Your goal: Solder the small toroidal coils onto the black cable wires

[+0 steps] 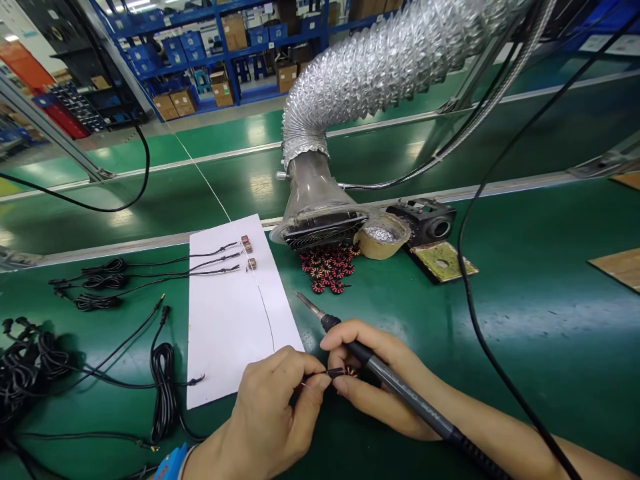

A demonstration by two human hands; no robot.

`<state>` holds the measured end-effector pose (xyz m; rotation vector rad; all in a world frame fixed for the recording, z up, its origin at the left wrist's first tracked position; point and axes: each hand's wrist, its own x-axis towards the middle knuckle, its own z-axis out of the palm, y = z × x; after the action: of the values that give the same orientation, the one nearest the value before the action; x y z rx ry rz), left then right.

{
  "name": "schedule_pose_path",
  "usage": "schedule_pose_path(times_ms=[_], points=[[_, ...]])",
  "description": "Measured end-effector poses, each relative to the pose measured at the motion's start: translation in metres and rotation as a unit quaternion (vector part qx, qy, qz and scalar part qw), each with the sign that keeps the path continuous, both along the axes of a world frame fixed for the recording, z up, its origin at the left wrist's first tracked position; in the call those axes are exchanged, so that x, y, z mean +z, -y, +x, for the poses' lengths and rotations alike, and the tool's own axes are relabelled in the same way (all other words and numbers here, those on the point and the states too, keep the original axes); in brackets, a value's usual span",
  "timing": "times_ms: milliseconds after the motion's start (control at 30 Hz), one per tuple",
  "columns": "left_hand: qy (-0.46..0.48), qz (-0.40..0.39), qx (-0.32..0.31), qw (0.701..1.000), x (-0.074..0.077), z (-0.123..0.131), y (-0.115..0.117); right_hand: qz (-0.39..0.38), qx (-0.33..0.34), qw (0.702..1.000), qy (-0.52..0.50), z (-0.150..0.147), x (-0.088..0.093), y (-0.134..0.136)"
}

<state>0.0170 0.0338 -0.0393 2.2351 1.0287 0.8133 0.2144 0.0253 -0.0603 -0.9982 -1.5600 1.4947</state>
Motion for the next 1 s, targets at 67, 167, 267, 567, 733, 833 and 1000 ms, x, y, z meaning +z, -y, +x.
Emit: schedule_pose_path(times_ms=[67,167,267,567,733,833,1000], points=[[0.004,0.003,-0.004,1.0,-0.001,0.0,0.0,0.018,-0.015,1.0,0.007,0.0,-0.001,0.0],[0.001,0.012,-0.008,1.0,-0.002,-0.001,0.0,0.066,-0.034,0.997,0.025,0.001,-0.003,0.0],[-0.009,0.02,-0.015,1.0,-0.001,-0.002,-0.001,0.147,-0.053,0.987,0.049,0.003,-0.004,0.0],[-0.046,-0.003,-0.022,0.999,-0.003,-0.002,-0.001,0.343,-0.103,0.932,0.062,0.004,-0.005,-0.001],[-0.061,0.0,-0.046,0.997,-0.005,-0.002,-0.002,0.366,-0.096,0.923,0.07,0.005,-0.006,0.0],[-0.062,-0.041,-0.047,0.996,-0.002,-0.001,-0.002,0.36,-0.08,0.926,0.082,0.007,-0.005,0.001],[-0.04,-0.089,-0.039,0.994,0.006,0.0,-0.004,0.36,-0.061,0.928,0.078,0.011,-0.004,0.003]])
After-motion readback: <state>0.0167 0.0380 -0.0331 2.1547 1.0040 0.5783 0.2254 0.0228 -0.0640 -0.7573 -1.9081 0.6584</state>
